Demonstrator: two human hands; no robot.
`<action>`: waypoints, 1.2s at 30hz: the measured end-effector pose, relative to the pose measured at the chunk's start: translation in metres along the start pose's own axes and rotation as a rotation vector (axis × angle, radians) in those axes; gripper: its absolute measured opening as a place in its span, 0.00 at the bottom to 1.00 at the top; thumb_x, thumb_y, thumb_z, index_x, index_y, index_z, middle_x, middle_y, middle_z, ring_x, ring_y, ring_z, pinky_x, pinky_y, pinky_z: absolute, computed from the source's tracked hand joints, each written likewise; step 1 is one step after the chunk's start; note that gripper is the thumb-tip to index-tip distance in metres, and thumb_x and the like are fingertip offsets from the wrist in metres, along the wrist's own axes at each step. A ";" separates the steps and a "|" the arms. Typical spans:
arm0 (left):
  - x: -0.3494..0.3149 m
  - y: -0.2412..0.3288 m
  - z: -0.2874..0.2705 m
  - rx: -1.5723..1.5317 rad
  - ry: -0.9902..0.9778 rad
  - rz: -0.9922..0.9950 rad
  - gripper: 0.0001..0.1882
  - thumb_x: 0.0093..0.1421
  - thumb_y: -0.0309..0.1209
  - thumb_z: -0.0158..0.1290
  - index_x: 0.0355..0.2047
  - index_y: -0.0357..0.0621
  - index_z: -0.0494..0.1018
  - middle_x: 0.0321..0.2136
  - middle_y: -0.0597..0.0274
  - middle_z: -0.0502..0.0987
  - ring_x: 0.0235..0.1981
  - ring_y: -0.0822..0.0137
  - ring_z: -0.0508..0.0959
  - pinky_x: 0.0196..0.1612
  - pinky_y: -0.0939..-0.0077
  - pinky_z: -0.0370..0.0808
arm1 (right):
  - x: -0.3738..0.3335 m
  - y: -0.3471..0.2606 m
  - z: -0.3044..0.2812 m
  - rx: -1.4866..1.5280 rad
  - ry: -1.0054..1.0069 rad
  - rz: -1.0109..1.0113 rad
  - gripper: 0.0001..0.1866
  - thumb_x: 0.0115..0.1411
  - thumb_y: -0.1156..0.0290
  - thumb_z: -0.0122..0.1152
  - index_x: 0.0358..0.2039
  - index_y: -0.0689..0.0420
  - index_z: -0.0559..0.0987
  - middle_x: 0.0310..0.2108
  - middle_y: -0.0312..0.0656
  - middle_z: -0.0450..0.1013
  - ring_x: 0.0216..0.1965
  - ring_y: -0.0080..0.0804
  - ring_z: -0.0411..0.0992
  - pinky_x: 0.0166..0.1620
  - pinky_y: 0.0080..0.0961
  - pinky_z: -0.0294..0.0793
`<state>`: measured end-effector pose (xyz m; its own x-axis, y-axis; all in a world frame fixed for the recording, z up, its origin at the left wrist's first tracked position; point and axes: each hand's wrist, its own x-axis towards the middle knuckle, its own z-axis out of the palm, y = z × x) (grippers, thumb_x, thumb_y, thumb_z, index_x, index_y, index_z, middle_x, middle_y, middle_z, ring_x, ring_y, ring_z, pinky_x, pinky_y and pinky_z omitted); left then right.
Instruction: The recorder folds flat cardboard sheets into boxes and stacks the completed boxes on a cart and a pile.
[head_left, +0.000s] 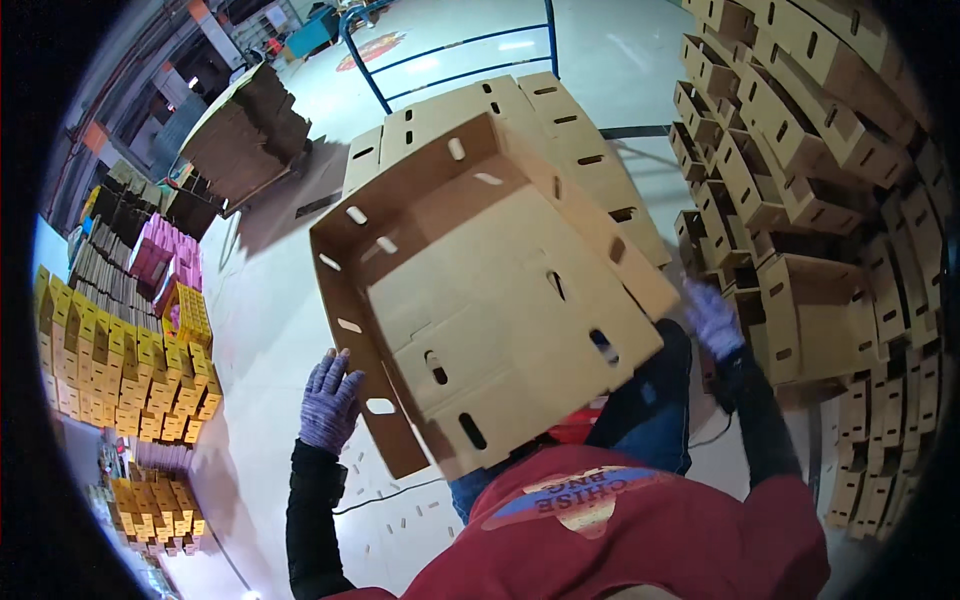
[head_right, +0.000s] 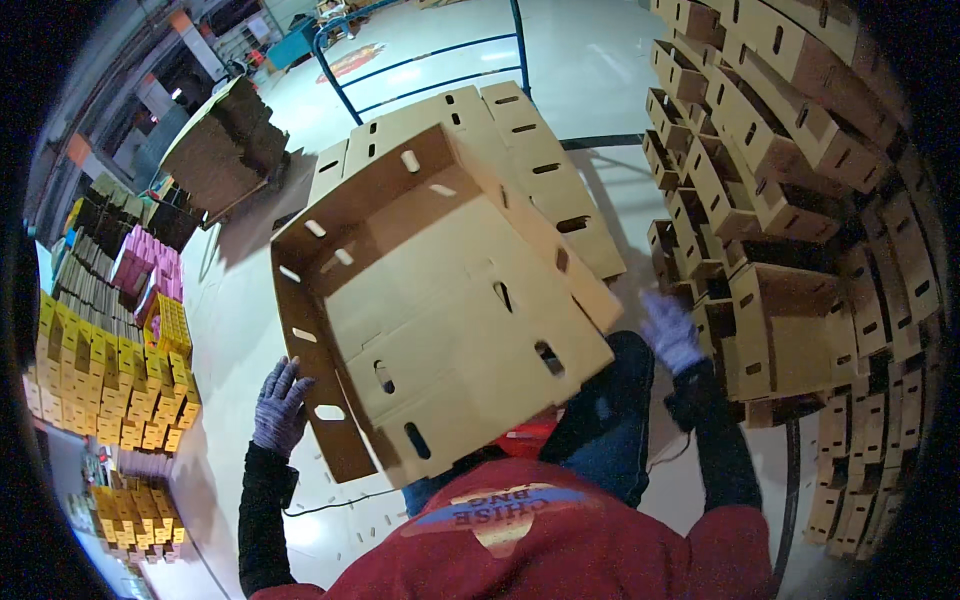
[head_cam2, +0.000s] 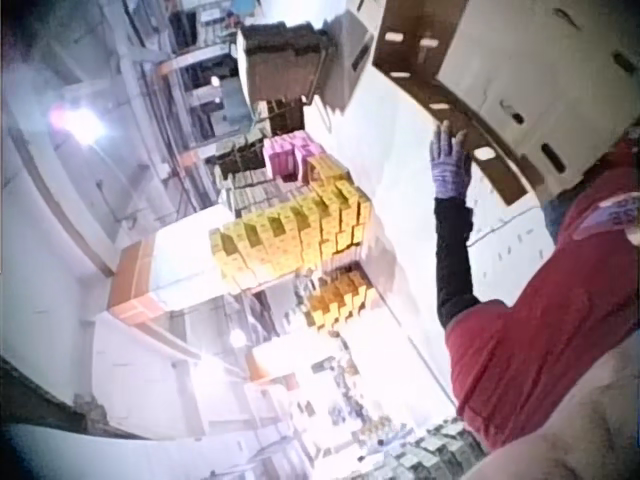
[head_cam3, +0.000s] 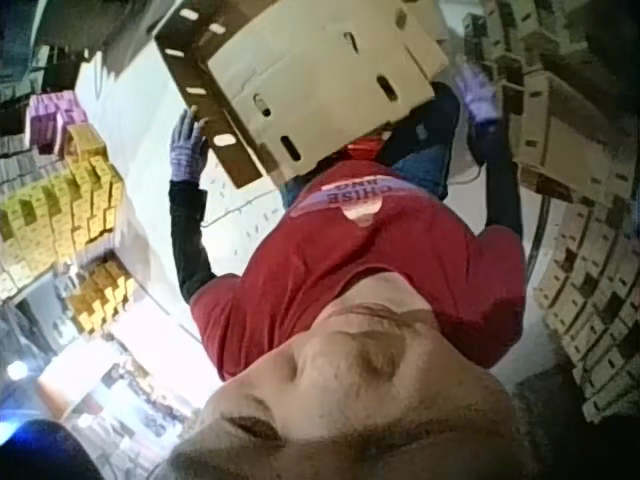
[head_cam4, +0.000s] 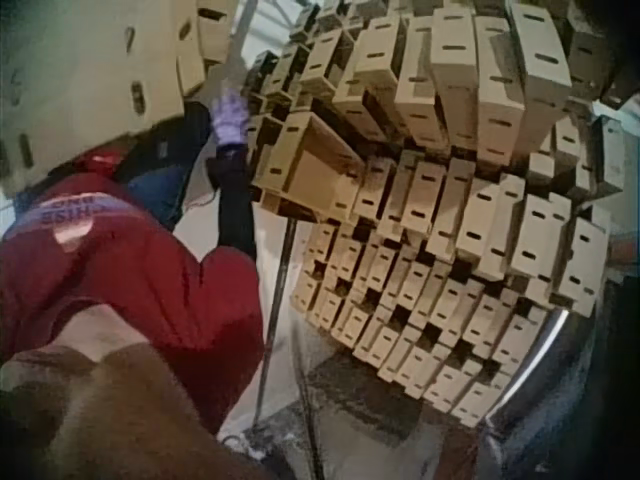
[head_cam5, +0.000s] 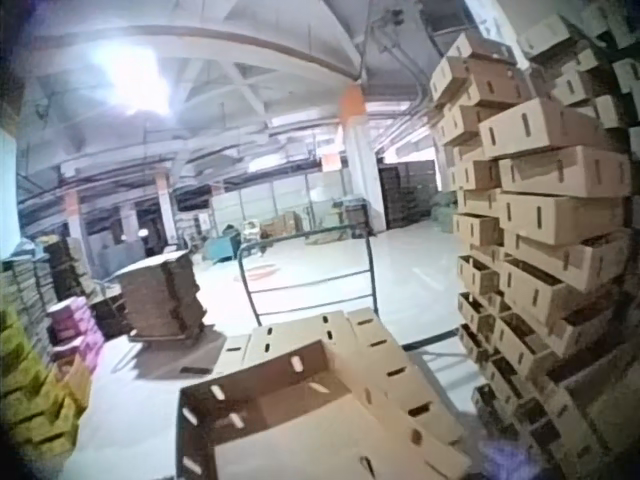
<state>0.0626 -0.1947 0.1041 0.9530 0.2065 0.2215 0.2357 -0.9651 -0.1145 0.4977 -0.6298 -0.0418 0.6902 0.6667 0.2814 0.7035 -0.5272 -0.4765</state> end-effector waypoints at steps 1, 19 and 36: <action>-0.001 -0.005 -0.004 -0.007 -0.019 0.038 0.20 0.41 0.29 0.59 0.37 0.51 0.71 0.52 0.51 0.66 0.56 0.48 0.62 0.56 0.56 0.60 | 0.022 0.005 -0.004 0.039 0.025 0.080 0.28 0.49 0.71 0.59 0.52 0.51 0.67 0.48 0.44 0.67 0.49 0.43 0.65 0.52 0.33 0.66; 0.087 -0.003 0.029 0.068 0.000 -0.059 0.15 0.50 0.45 0.54 0.28 0.48 0.70 0.17 0.60 0.72 0.24 0.58 0.73 0.42 0.63 0.65 | 0.168 -0.162 -0.031 -0.390 0.089 -1.122 0.13 0.39 0.58 0.57 0.26 0.48 0.73 0.31 0.36 0.69 0.43 0.36 0.67 0.46 0.37 0.64; 0.200 0.104 0.047 -0.269 -0.028 0.026 0.18 0.57 0.29 0.44 0.48 0.57 0.66 0.37 0.57 0.73 0.37 0.56 0.75 0.37 0.63 0.74 | 0.072 -0.060 -0.021 -0.155 0.098 -0.782 0.31 0.50 0.44 0.55 0.50 0.47 0.67 0.49 0.43 0.63 0.50 0.46 0.63 0.52 0.44 0.61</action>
<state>0.2868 -0.2457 0.0911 0.9638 0.1822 0.1946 0.1561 -0.9775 0.1421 0.5087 -0.5616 0.0244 -0.0061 0.8274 0.5615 1.0000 0.0016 0.0084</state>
